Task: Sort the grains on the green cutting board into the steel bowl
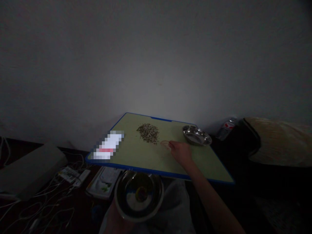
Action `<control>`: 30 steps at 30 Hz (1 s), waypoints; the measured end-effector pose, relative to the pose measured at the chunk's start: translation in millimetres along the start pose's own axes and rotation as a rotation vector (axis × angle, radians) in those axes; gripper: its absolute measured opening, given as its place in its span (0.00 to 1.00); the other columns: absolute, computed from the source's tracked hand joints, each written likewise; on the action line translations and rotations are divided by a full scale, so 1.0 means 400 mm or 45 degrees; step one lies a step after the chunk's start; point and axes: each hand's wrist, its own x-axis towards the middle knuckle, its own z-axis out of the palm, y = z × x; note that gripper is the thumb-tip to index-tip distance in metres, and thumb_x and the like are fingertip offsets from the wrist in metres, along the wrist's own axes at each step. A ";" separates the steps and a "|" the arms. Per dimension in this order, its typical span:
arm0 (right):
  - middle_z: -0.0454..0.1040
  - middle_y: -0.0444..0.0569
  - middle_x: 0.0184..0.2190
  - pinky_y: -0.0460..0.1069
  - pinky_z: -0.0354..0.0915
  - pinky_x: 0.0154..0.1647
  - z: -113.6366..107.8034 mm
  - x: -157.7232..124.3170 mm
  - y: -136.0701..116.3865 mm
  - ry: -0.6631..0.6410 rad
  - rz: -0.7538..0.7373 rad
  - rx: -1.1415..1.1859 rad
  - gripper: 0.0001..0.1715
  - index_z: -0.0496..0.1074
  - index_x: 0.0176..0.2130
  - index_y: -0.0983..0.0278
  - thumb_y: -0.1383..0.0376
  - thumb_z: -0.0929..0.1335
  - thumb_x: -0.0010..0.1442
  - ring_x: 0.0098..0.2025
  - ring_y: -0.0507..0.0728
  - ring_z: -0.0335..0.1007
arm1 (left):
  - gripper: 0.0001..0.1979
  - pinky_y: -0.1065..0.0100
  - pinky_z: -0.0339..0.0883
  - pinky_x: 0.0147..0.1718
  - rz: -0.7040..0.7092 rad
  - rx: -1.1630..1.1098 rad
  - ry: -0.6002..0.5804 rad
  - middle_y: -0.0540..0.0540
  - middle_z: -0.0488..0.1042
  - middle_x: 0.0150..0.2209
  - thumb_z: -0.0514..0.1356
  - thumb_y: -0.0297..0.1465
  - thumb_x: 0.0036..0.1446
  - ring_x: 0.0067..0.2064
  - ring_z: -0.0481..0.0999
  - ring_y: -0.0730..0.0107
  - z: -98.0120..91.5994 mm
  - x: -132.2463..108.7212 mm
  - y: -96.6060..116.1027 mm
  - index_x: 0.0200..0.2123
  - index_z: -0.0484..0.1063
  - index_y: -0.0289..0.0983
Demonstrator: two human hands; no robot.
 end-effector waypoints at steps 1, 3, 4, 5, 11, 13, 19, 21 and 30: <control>0.85 0.54 0.42 0.47 0.61 0.35 -0.001 0.000 -0.005 -0.006 -0.007 0.005 0.17 0.84 0.43 0.59 0.63 0.64 0.72 0.41 0.59 0.82 | 0.31 0.37 0.76 0.55 -0.058 -0.050 0.042 0.42 0.86 0.49 0.51 0.64 0.54 0.56 0.82 0.40 0.001 -0.002 0.004 0.45 0.79 0.52; 0.86 0.53 0.42 0.47 0.61 0.35 -0.001 -0.001 -0.011 -0.018 -0.017 0.011 0.17 0.83 0.43 0.59 0.63 0.64 0.72 0.40 0.59 0.82 | 0.32 0.38 0.74 0.57 -0.143 -0.155 0.146 0.43 0.86 0.49 0.55 0.65 0.49 0.60 0.78 0.38 0.003 -0.007 0.009 0.46 0.79 0.53; 0.86 0.53 0.41 0.48 0.61 0.35 -0.001 -0.002 -0.013 -0.024 -0.020 0.013 0.18 0.83 0.43 0.59 0.63 0.64 0.72 0.41 0.59 0.81 | 0.32 0.38 0.72 0.59 -0.162 -0.192 0.194 0.43 0.86 0.48 0.57 0.65 0.46 0.61 0.77 0.37 0.003 -0.008 0.010 0.46 0.79 0.54; 0.85 0.53 0.41 0.48 0.61 0.35 -0.001 -0.004 -0.014 -0.026 -0.020 0.017 0.18 0.83 0.43 0.59 0.64 0.63 0.72 0.41 0.59 0.81 | 0.33 0.38 0.71 0.59 -0.166 -0.205 0.215 0.44 0.87 0.47 0.59 0.65 0.44 0.62 0.76 0.37 0.004 -0.009 0.009 0.47 0.78 0.54; 0.85 0.54 0.41 0.48 0.62 0.37 0.002 -0.008 -0.020 -0.053 -0.036 0.052 0.18 0.83 0.46 0.60 0.64 0.63 0.72 0.42 0.60 0.82 | 0.35 0.39 0.73 0.58 -0.012 0.030 0.052 0.47 0.86 0.48 0.67 0.56 0.39 0.60 0.77 0.34 0.000 -0.002 -0.013 0.54 0.75 0.58; 0.85 0.54 0.42 0.48 0.62 0.36 0.000 -0.004 -0.025 -0.057 -0.055 0.036 0.19 0.83 0.45 0.60 0.63 0.62 0.73 0.42 0.59 0.82 | 0.38 0.38 0.72 0.59 0.110 0.154 0.005 0.49 0.85 0.52 0.71 0.52 0.38 0.61 0.76 0.33 -0.013 -0.006 -0.012 0.57 0.73 0.59; 0.85 0.52 0.42 0.47 0.63 0.37 0.001 0.008 -0.042 -0.071 -0.063 -0.013 0.19 0.82 0.45 0.59 0.63 0.62 0.73 0.43 0.59 0.82 | 0.45 0.35 0.73 0.59 0.297 0.585 -0.081 0.46 0.85 0.53 0.71 0.53 0.41 0.57 0.80 0.36 -0.066 -0.008 -0.008 0.64 0.67 0.55; 0.85 0.52 0.43 0.47 0.63 0.37 0.004 0.008 -0.044 -0.073 -0.063 -0.028 0.19 0.82 0.45 0.59 0.63 0.62 0.73 0.43 0.59 0.82 | 0.42 0.35 0.77 0.55 0.336 0.581 -0.079 0.45 0.86 0.51 0.62 0.60 0.50 0.55 0.82 0.40 -0.064 0.006 -0.027 0.67 0.63 0.55; 0.85 0.53 0.43 0.48 0.63 0.37 0.012 0.009 -0.045 -0.066 -0.050 -0.051 0.20 0.82 0.45 0.59 0.63 0.61 0.73 0.43 0.59 0.82 | 0.46 0.37 0.80 0.50 0.480 0.873 -0.105 0.46 0.86 0.50 0.68 0.58 0.41 0.53 0.83 0.36 -0.079 0.011 -0.036 0.64 0.67 0.57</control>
